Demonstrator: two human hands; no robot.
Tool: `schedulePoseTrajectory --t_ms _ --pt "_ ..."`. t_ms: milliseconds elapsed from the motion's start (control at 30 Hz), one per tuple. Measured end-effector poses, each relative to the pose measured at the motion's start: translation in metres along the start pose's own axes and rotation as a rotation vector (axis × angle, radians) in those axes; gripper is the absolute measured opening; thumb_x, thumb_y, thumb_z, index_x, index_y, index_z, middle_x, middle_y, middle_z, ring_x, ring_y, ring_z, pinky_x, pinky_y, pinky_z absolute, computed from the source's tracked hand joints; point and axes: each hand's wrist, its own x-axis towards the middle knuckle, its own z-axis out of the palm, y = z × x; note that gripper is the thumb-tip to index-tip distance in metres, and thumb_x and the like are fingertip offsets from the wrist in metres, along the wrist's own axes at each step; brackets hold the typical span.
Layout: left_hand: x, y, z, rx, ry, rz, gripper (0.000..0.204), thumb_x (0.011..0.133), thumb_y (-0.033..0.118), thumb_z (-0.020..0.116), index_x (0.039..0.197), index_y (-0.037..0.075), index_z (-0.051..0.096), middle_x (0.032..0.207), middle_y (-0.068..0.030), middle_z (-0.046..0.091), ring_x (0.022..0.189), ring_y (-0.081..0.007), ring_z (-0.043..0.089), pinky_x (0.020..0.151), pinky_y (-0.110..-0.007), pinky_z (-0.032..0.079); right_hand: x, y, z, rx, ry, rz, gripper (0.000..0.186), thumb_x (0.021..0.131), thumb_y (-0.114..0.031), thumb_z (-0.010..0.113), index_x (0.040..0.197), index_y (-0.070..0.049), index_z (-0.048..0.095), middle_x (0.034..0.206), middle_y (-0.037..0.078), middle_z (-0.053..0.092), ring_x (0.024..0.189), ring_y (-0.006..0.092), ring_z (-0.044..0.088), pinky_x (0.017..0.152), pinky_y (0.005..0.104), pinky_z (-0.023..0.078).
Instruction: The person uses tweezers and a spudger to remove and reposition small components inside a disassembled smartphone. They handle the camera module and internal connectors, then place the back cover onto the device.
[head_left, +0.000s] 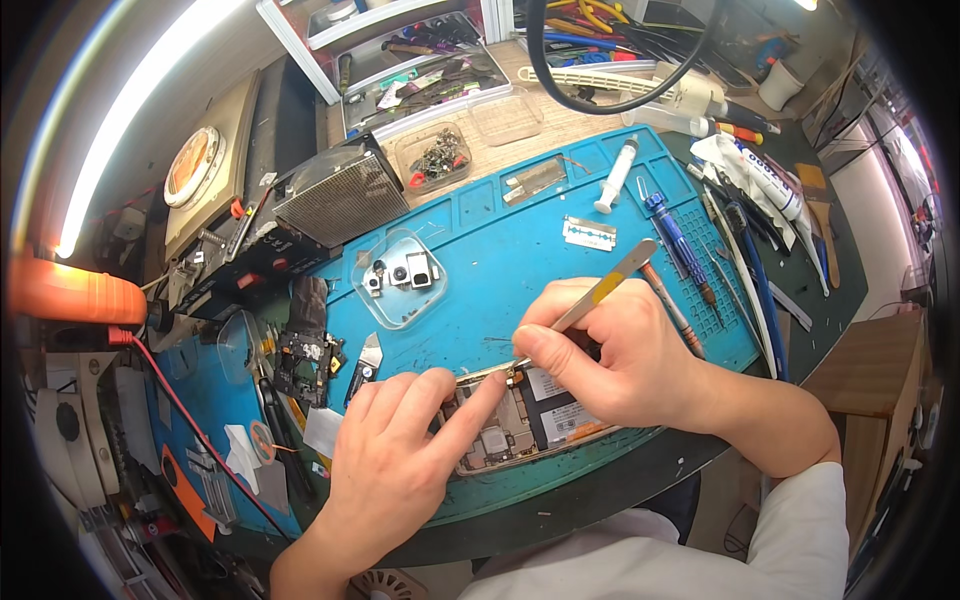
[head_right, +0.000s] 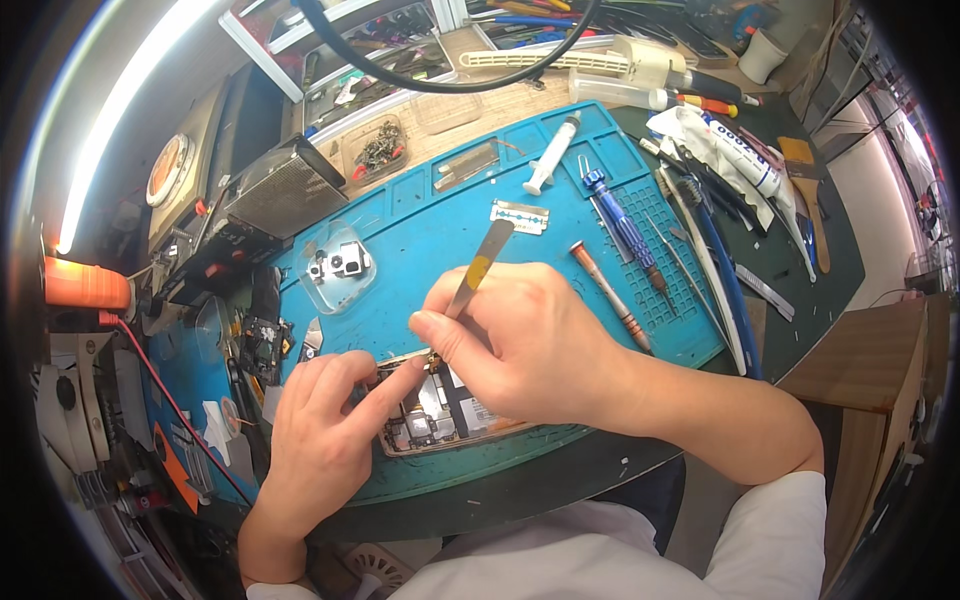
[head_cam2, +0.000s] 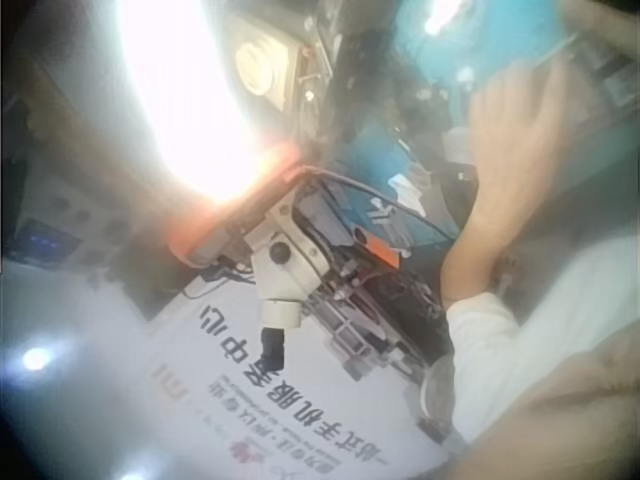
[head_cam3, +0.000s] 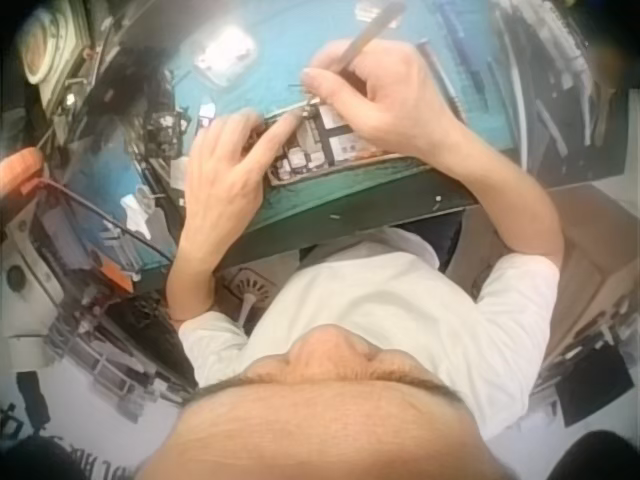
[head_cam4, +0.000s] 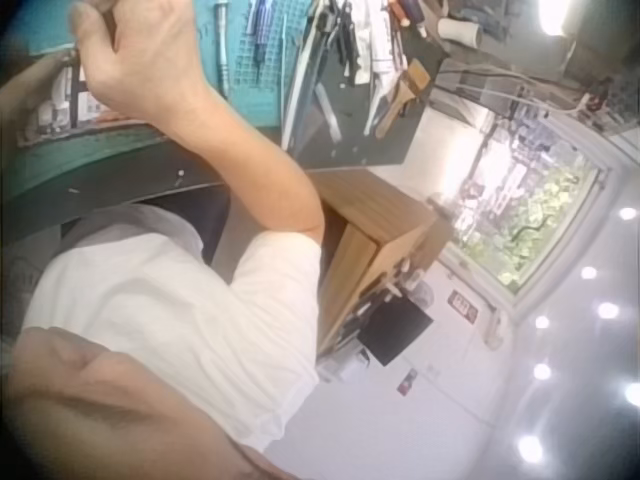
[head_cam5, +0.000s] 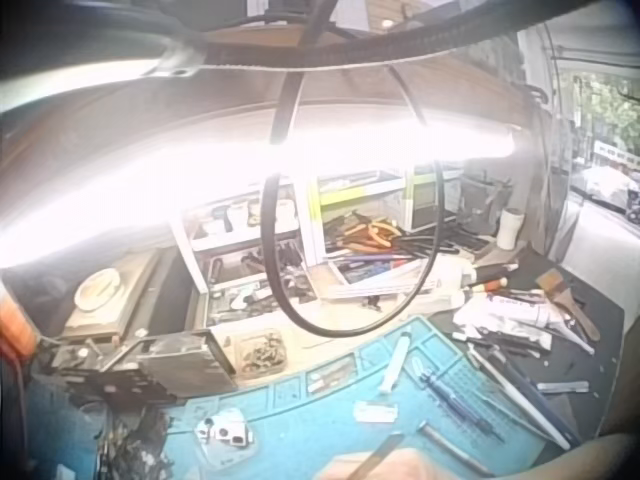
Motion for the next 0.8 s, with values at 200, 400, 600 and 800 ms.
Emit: schedulePoseTrajectory --t_ms 200,400,600,800 --pt "0.0 0.001 -0.001 0.014 0.006 0.004 0.053 0.092 0.013 0.065 0.144 0.015 0.072 0.115 -0.0051 0.059 0.104 -0.0211 0.062 0.091 -0.038 0.048 -0.002 0.005 0.001 -0.017 -0.002 -0.089 0.015 0.105 -0.008 0.071 0.095 0.002 0.074 0.078 0.009 0.069 0.061 0.0147 0.062 0.055 0.0315 0.044" --pt "0.001 0.0 0.0 0.009 -0.002 0.011 0.053 0.092 0.013 0.065 0.145 0.014 0.071 0.116 -0.0052 0.059 0.105 -0.0217 0.062 0.091 -0.038 0.048 -0.003 0.006 0.0 -0.031 -0.006 -0.081 0.015 0.105 -0.01 0.072 0.096 0.002 0.074 0.08 0.011 0.071 0.064 0.0216 0.066 0.058 0.0349 0.049" --pt "0.0 0.001 -0.001 0.015 0.007 0.015 0.054 0.091 0.012 0.065 0.145 0.013 0.071 0.114 -0.0049 0.058 0.104 -0.0217 0.061 0.091 -0.038 0.047 -0.008 0.01 -0.005 -0.066 -0.088 -0.154 0.014 0.105 -0.014 0.074 0.1 -0.001 0.072 0.089 0.013 0.072 0.076 0.0338 0.071 0.066 0.0425 0.055" --pt "0.0 0.0 0.0 0.008 0.007 0.018 0.055 0.09 0.013 0.065 0.145 0.013 0.07 0.112 -0.0043 0.058 0.102 -0.0215 0.061 0.09 -0.037 0.047 -0.008 0.01 -0.005 -0.101 -0.124 -0.205 0.014 0.105 -0.013 0.073 0.1 -0.001 0.068 0.091 0.012 0.069 0.08 0.0343 0.069 0.069 0.0426 0.055"
